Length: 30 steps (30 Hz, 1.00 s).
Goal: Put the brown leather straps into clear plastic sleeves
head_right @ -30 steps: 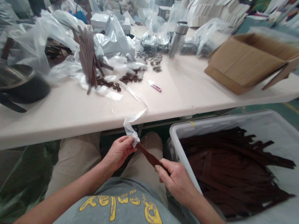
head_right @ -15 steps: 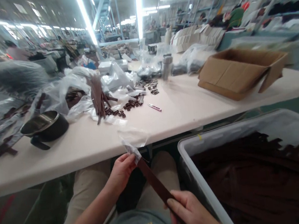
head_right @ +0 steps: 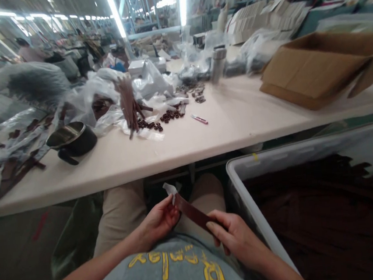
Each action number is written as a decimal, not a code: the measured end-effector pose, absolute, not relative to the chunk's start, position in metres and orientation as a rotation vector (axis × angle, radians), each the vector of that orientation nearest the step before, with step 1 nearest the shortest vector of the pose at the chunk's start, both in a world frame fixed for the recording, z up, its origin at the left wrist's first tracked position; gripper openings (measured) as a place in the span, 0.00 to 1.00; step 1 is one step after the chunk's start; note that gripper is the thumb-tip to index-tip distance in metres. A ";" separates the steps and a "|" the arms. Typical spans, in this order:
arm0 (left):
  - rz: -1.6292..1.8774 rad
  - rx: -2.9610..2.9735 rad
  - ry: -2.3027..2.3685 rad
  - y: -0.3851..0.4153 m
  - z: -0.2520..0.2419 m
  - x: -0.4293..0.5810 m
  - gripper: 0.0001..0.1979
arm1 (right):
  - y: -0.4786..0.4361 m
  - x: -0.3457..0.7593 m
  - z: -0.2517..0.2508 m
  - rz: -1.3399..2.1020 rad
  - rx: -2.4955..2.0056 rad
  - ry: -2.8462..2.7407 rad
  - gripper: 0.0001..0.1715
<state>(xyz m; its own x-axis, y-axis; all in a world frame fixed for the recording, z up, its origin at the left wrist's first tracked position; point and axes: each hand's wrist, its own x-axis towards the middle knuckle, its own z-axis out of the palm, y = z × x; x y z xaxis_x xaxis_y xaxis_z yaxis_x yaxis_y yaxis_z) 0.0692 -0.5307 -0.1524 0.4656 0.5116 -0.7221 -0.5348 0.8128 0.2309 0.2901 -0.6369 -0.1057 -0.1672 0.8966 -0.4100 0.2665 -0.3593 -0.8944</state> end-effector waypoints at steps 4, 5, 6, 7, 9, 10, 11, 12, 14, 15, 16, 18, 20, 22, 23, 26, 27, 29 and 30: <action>0.616 -0.126 0.942 -0.535 -0.165 0.068 0.13 | -0.635 0.287 -0.113 1.477 -1.667 -1.357 0.27; 0.613 -0.139 0.948 -0.534 -0.167 0.069 0.13 | -0.634 0.287 -0.113 1.417 -1.676 -1.416 0.27; 0.614 -0.152 0.946 -0.534 -0.169 0.069 0.12 | -0.633 0.287 -0.113 1.357 -1.685 -1.486 0.27; 0.618 -0.166 0.942 -0.533 -0.170 0.069 0.12 | -0.631 0.288 -0.114 1.308 -1.702 -1.545 0.27; 0.627 -0.192 0.933 -0.533 -0.174 0.068 0.12 | -0.628 0.289 -0.114 1.254 -1.782 -1.597 0.26; 0.628 -0.201 0.930 -0.533 -0.177 0.067 0.12 | -0.626 0.289 -0.114 1.251 -1.829 -1.598 0.27; 0.626 -0.208 0.930 -0.533 -0.179 0.066 0.12 | -0.624 0.289 -0.114 1.256 -1.870 -1.601 0.27; 0.619 -0.215 0.931 -0.533 -0.182 0.066 0.12 | -0.622 0.288 -0.113 1.270 -1.897 -1.622 0.27; 0.589 -0.231 0.939 -0.534 -0.190 0.065 0.13 | -0.618 0.285 -0.108 1.301 -1.912 -1.727 0.26; 0.571 -0.240 0.944 -0.534 -0.193 0.065 0.12 | -0.615 0.283 -0.105 1.313 -1.911 -1.793 0.25; 0.556 -0.249 0.949 -0.533 -0.197 0.065 0.12 | -0.613 0.281 -0.102 1.321 -1.913 -1.849 0.25; 0.542 -0.268 0.958 -0.532 -0.205 0.064 0.12 | -0.607 0.276 -0.096 1.321 -1.929 -1.907 0.25; 0.539 -0.285 0.959 -0.531 -0.212 0.064 0.10 | -0.601 0.273 -0.092 1.295 -1.965 -1.914 0.26; 0.526 -0.297 0.953 -0.530 -0.217 0.064 0.09 | -0.595 0.270 -0.091 1.281 -1.987 -1.939 0.26; 0.514 -0.300 0.947 -0.530 -0.218 0.065 0.09 | -0.593 0.267 -0.091 1.285 -1.994 -1.959 0.25; 0.474 -0.304 0.918 -0.531 -0.220 0.067 0.08 | -0.584 0.256 -0.094 1.332 -1.973 -2.004 0.24; 0.469 -0.303 0.907 -0.531 -0.219 0.067 0.08 | -0.580 0.252 -0.096 1.335 -1.963 -2.012 0.24; 0.488 -0.300 0.892 -0.529 -0.218 0.067 0.08 | -0.574 0.244 -0.101 1.297 -1.951 -2.024 0.24; 0.517 -0.299 0.890 -0.527 -0.218 0.067 0.08 | -0.571 0.242 -0.104 1.264 -1.959 -2.023 0.24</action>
